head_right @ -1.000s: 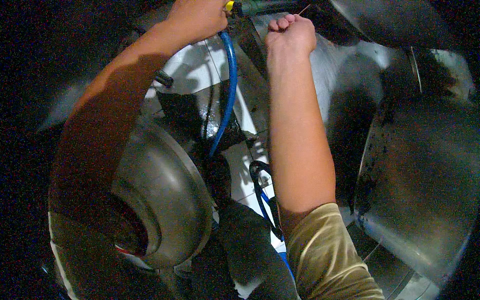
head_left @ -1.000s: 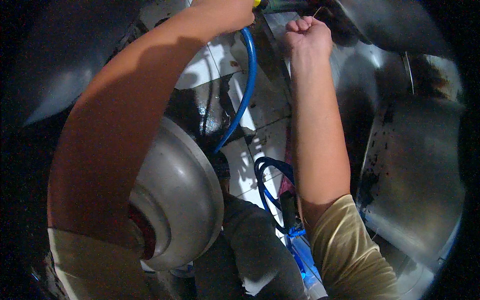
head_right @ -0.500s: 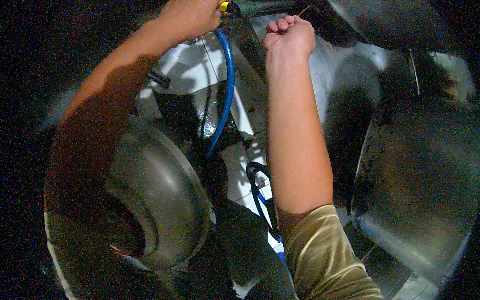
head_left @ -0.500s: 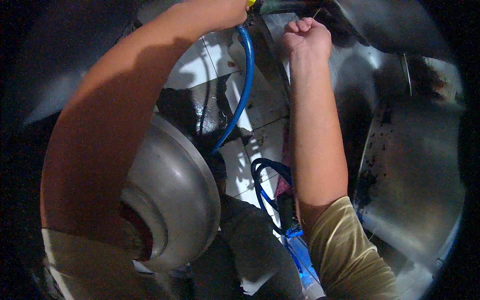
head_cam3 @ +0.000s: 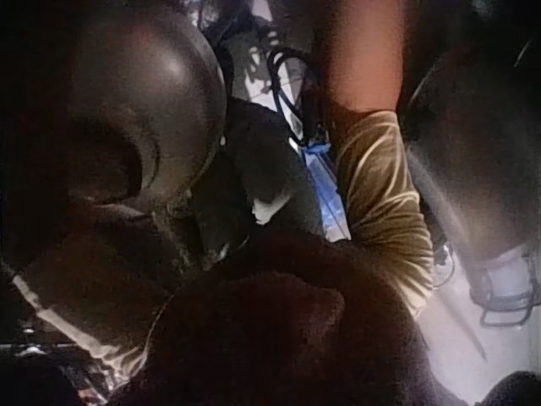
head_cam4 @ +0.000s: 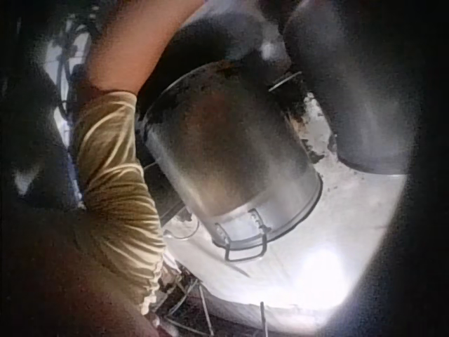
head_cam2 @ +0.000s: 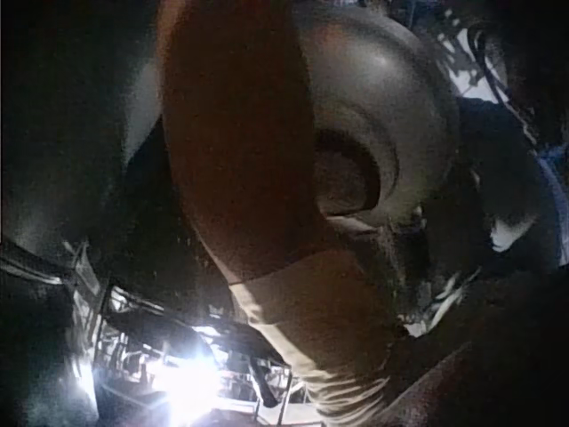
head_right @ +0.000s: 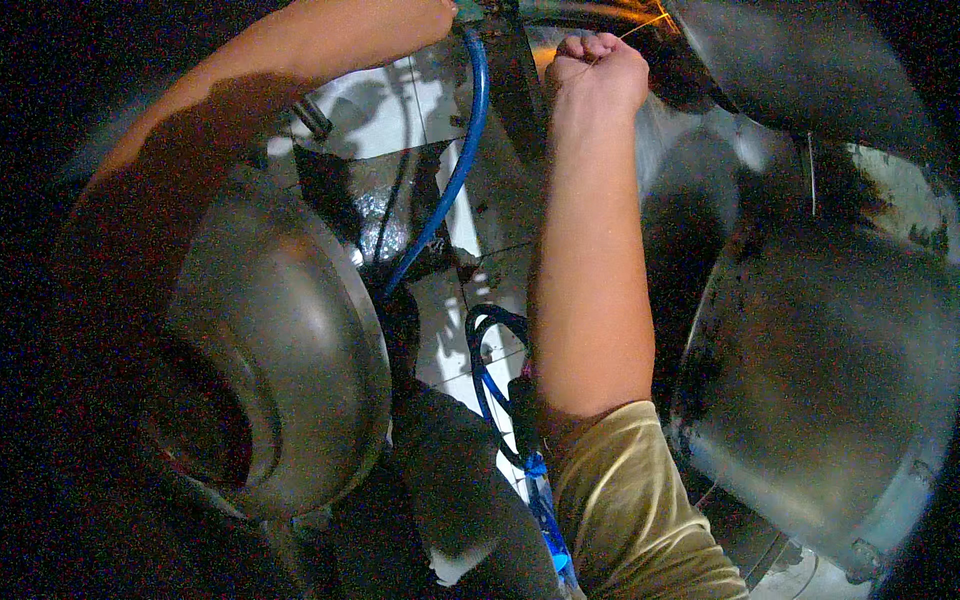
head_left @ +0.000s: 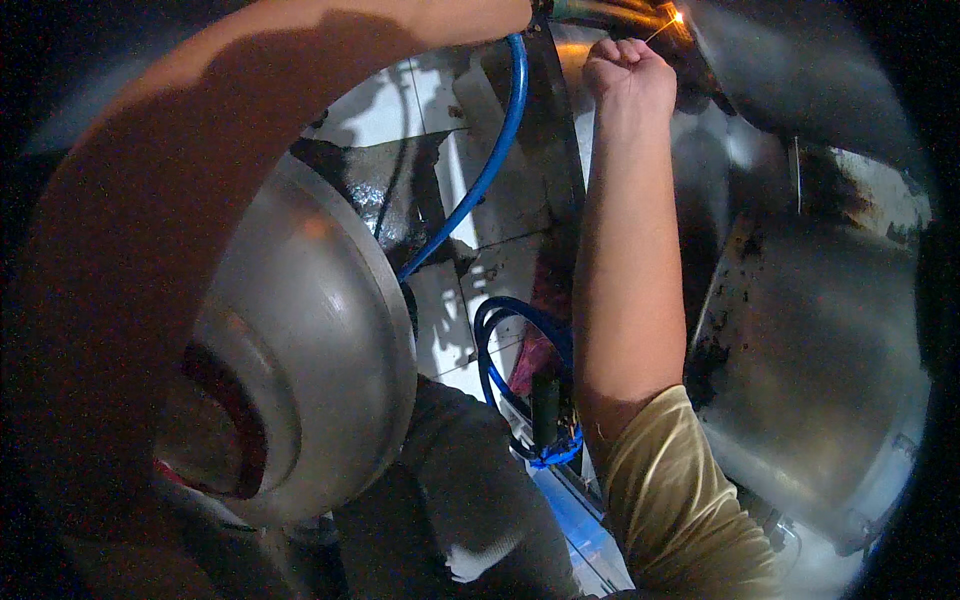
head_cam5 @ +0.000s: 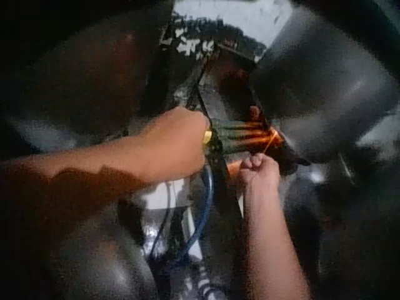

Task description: The person handles a blue gas cylinder, removing and reattaching a regulator and hose. They then use a lighter to ignite the gas at the stove burner.

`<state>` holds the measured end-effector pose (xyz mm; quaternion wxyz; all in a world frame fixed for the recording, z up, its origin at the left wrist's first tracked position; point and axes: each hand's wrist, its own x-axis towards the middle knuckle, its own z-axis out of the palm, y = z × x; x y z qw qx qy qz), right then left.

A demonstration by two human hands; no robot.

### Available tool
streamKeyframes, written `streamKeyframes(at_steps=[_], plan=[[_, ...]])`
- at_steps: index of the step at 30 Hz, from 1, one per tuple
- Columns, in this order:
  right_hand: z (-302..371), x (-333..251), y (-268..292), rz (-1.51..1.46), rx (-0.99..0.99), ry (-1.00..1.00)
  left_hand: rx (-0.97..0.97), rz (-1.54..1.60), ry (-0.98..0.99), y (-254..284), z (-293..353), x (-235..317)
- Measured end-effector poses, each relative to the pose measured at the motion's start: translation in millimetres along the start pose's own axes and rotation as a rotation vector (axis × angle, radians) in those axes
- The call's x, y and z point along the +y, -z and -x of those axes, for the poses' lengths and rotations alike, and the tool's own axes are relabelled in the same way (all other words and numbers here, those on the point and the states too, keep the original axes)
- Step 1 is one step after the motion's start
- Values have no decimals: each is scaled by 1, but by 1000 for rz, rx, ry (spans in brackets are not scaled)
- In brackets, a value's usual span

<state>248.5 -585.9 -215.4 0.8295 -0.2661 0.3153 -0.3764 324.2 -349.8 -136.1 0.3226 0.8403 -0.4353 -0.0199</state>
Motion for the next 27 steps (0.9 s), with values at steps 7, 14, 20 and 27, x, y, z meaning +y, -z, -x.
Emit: streamKeyframes(at_steps=[7,14,20,27], plan=[[103,3,14,141,-3,-59,20,146,195,17,30,24],[258,-7,46,66,190,-275,19,292,407,35,136,84],[323,-33,107,-79,414,-378,-60,571,686,79,305,170],[302,-59,118,-237,529,-312,-281,559,1151,106,497,197]])
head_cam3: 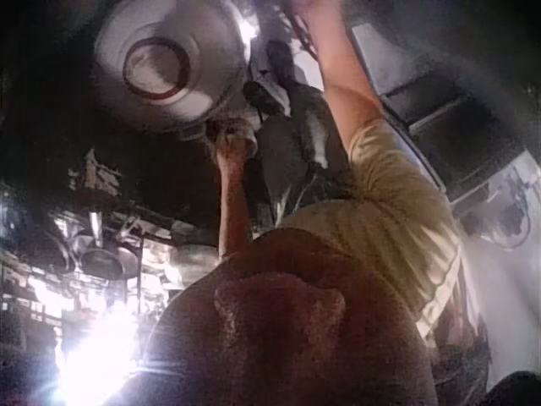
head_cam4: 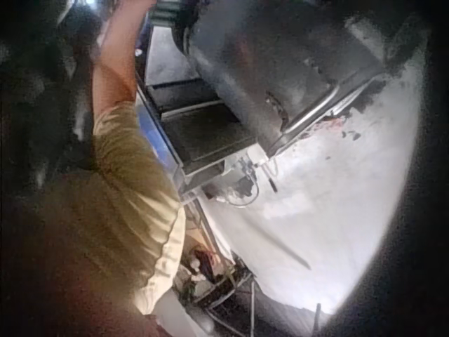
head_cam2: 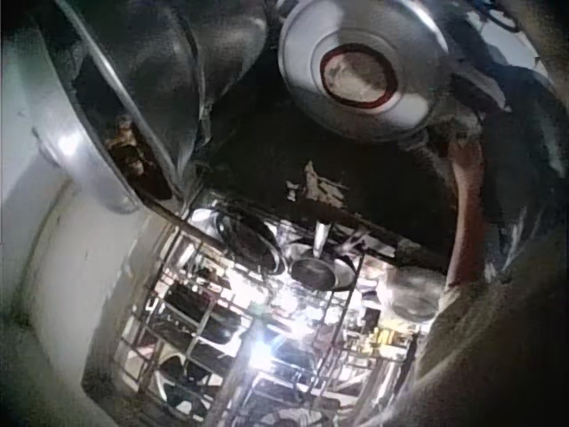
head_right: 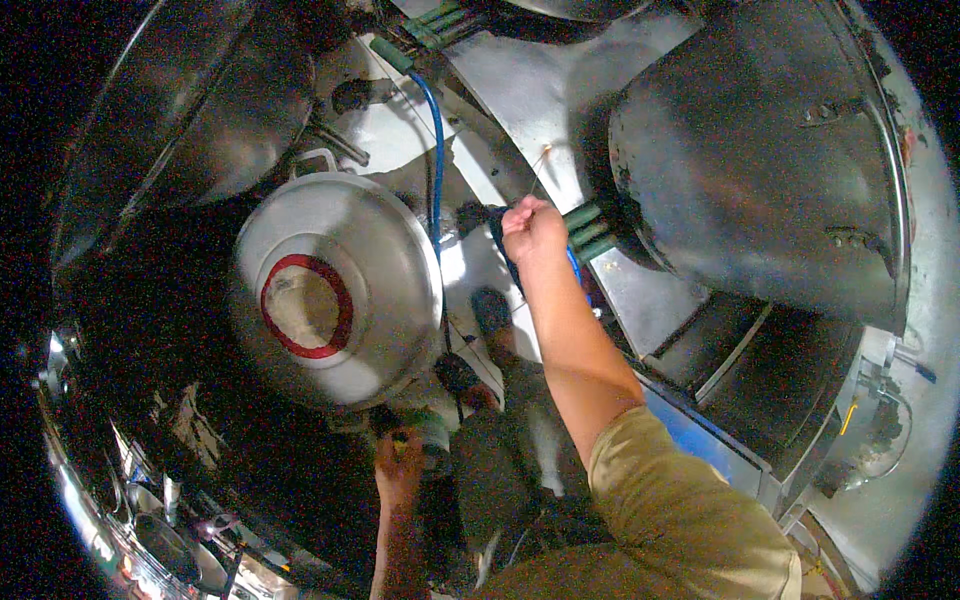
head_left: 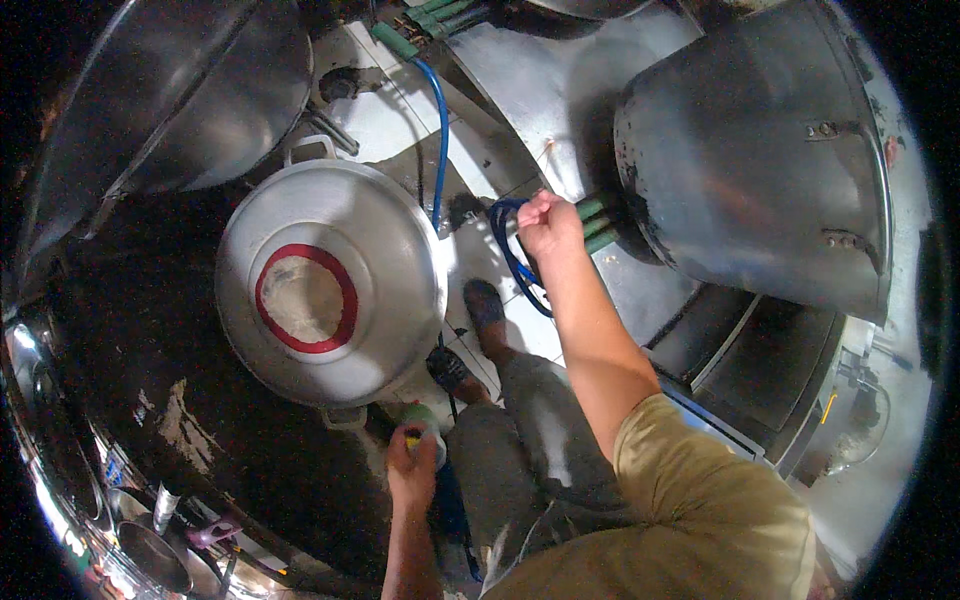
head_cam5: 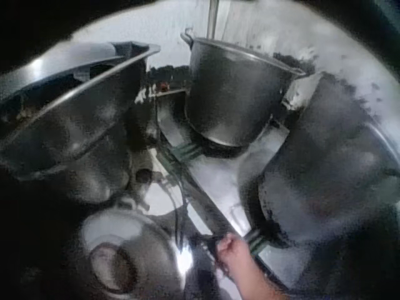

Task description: The person handles a blue gas cylinder, removing and reattaching a regulator and hose. They then use a lighter to ignite the gas at the stove burner.

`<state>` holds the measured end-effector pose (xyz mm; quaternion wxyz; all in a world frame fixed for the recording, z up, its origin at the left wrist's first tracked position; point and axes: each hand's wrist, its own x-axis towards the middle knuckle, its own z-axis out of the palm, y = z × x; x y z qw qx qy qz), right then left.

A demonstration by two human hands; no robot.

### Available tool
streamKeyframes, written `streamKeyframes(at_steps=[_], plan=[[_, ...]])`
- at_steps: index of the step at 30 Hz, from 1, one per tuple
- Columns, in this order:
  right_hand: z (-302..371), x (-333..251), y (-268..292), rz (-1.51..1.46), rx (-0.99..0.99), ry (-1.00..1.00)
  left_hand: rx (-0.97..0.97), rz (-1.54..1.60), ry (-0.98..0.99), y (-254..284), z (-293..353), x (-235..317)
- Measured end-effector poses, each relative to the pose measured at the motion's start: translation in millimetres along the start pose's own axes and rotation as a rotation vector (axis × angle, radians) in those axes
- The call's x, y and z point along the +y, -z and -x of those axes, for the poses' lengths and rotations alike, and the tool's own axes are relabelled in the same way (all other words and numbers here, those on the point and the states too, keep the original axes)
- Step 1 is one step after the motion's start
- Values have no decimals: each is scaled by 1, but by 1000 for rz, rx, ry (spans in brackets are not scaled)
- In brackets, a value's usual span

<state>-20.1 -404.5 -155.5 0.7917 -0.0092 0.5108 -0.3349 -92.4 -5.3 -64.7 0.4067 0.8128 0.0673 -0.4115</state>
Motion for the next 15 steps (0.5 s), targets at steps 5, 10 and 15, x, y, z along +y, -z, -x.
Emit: streamKeyframes(at_steps=[5,10,15], plan=[[-11,4,-24,66,-84,-3,136,-126,33,12,13,-77],[19,8,-1,85,-17,58,127,373,186,-13,36,-35],[-5,-23,21,-59,115,192,-115,384,145,-84,59,-80]])
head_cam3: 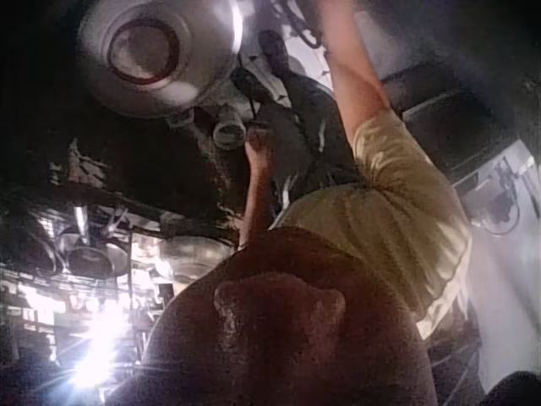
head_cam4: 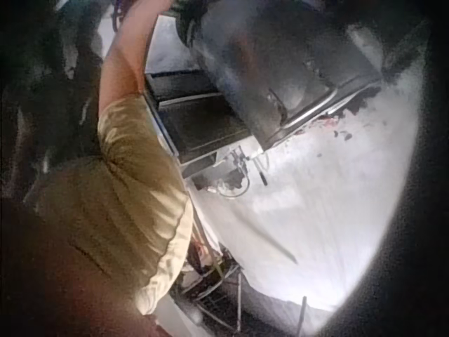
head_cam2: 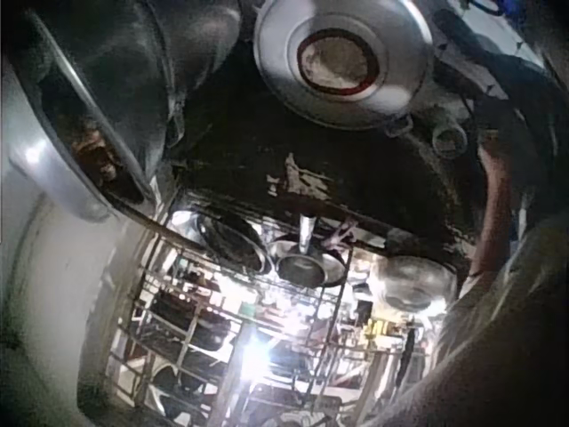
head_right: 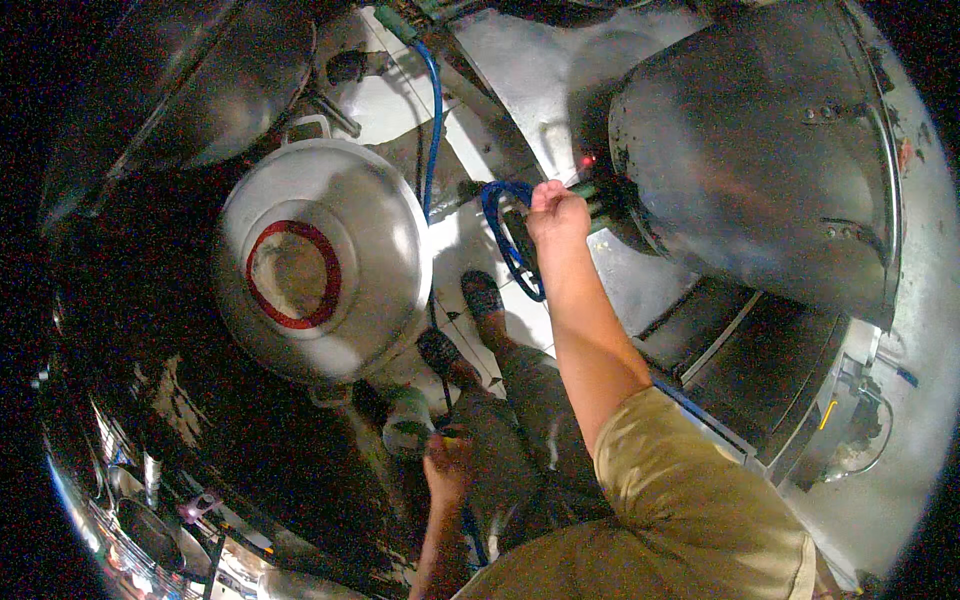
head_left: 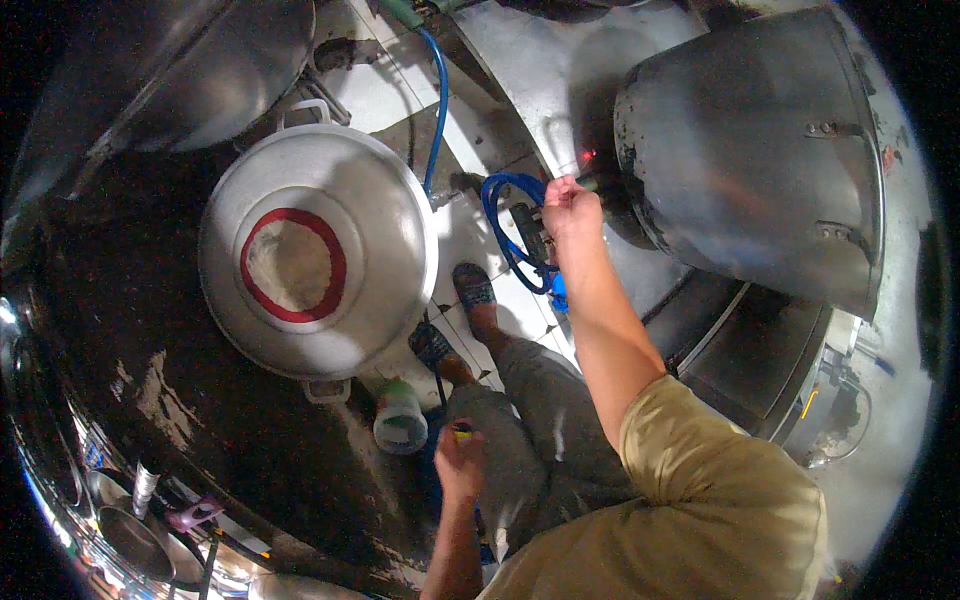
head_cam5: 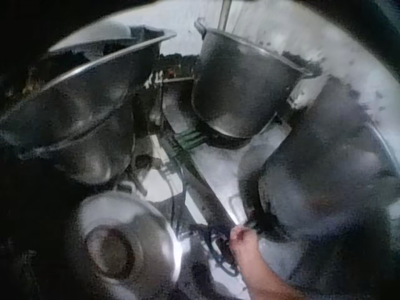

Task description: The person handles a blue gas cylinder, removing and reattaching a regulator and hose. They then use a lighter to ignite the gas at the stove burner.

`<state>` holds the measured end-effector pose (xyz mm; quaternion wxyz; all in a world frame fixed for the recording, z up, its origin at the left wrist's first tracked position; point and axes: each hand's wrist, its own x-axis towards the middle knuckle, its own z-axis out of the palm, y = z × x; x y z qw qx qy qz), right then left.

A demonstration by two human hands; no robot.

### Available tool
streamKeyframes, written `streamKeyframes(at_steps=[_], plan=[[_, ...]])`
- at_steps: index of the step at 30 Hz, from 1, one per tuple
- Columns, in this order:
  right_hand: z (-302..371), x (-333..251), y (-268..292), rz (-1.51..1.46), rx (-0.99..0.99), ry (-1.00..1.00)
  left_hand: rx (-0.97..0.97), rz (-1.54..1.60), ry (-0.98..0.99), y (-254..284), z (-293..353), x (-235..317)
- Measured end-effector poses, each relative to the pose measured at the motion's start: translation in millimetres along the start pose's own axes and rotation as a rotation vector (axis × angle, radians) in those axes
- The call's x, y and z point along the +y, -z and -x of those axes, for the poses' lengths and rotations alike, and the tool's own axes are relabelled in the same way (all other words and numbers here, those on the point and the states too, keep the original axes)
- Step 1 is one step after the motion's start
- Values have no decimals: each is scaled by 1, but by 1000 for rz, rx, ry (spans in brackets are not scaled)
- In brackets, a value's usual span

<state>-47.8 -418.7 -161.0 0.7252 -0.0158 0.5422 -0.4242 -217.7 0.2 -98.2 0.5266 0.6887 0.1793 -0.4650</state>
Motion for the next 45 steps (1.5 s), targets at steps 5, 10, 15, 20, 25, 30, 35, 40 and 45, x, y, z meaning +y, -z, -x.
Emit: streamKeyframes(at_steps=[5,10,15,20,25,30,35,40,45], plan=[[-31,-17,-30,-87,122,106,-87,-268,-85,-36,24,11],[25,7,-11,4,-215,-163,-45,-311,-120,-39,29,-24],[154,31,56,338,-378,-395,11,-432,-97,-27,25,-10],[243,-28,81,482,-489,-505,73,-594,-375,-35,16,1],[324,-168,105,919,-659,-244,50,-856,-520,-28,16,-11],[421,-363,100,911,-442,713,180,-956,-530,31,-42,-40],[451,-516,248,1236,427,1229,133,-1149,-593,73,-25,-27],[401,-571,365,1923,924,594,132,-1066,-466,92,46,-8],[273,-614,414,2092,604,311,141,-903,-384,54,118,15]])
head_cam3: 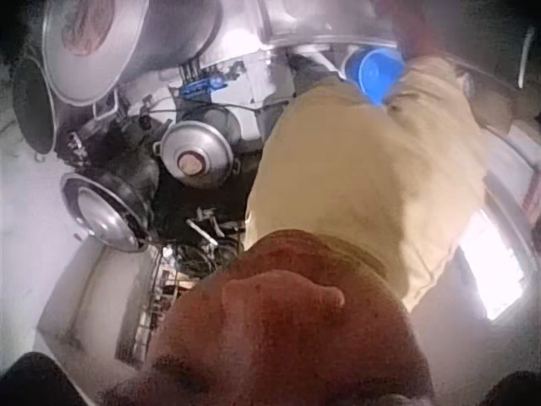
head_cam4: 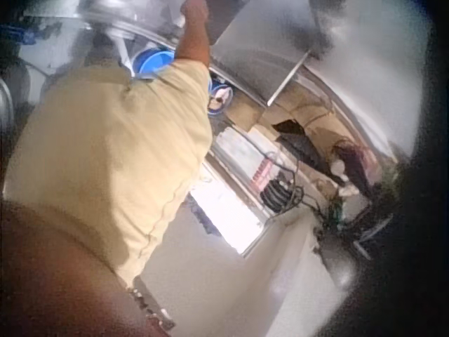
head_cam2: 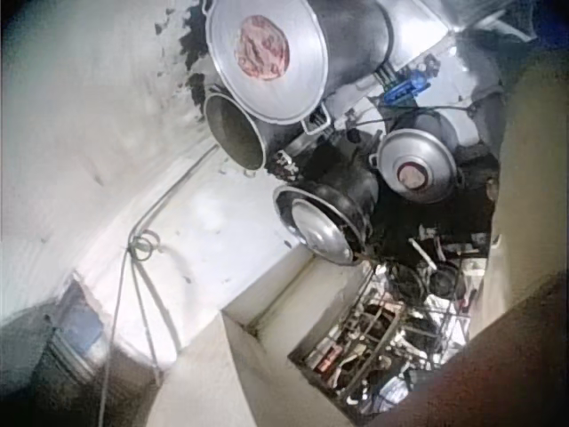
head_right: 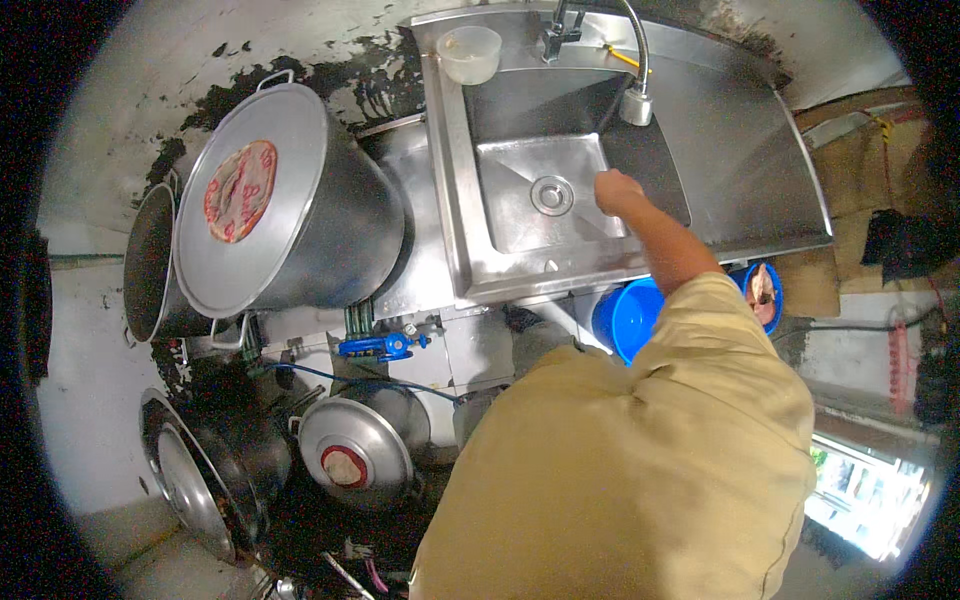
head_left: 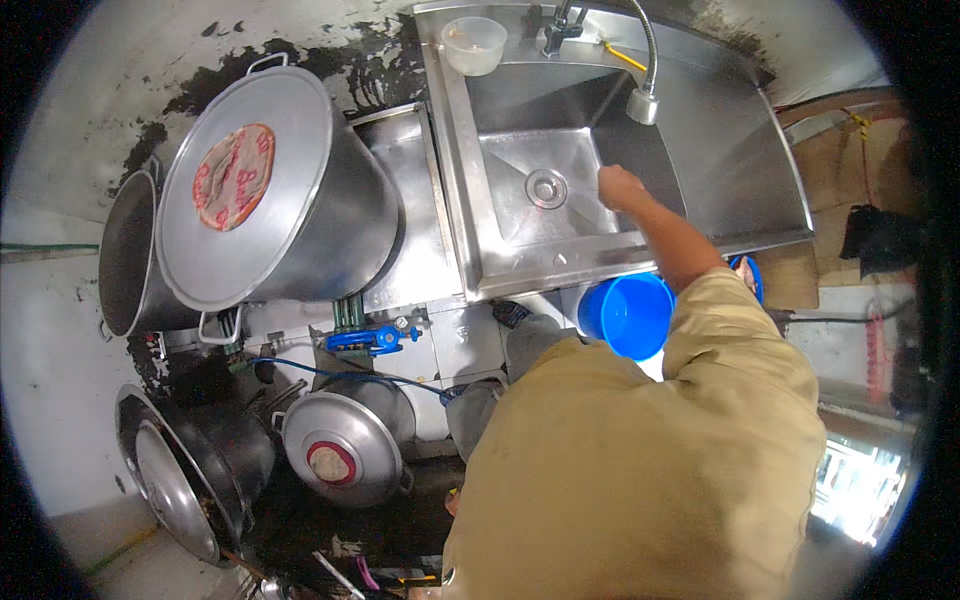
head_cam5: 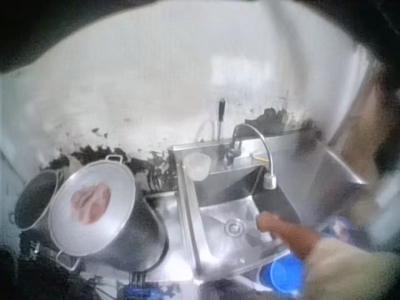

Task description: The person handles a blue gas cylinder, removing and reattaching a regulator and hose. They then use a lighter to ignite the gas at the stove burner.

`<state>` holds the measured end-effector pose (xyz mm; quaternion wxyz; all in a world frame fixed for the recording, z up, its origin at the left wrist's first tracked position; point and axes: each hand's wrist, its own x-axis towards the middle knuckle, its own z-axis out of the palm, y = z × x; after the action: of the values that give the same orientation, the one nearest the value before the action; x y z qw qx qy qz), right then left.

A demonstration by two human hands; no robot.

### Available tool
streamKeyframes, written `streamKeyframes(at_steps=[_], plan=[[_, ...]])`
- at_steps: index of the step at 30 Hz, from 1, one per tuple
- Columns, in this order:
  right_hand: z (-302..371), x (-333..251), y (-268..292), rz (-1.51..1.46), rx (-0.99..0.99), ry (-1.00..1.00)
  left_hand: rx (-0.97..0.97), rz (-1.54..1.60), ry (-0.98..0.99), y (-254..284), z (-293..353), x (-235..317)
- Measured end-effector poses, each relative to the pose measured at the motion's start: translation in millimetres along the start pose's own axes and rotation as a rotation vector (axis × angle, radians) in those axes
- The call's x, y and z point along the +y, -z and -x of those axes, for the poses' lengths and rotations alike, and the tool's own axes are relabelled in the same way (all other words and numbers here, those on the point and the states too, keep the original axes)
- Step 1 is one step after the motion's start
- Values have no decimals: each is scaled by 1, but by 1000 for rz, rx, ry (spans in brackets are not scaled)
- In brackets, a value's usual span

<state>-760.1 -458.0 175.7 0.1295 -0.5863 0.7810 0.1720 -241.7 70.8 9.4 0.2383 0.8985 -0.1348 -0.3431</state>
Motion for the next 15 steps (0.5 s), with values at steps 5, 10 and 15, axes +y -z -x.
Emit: streamKeyframes(at_steps=[5,10,15], plan=[[-76,-4,-40,-53,-69,163,-31,96,35,-9,51,100],[-121,12,-85,-166,-89,175,-4,197,69,-45,84,147],[-125,16,-62,-148,-71,229,29,103,-10,-78,82,79]])
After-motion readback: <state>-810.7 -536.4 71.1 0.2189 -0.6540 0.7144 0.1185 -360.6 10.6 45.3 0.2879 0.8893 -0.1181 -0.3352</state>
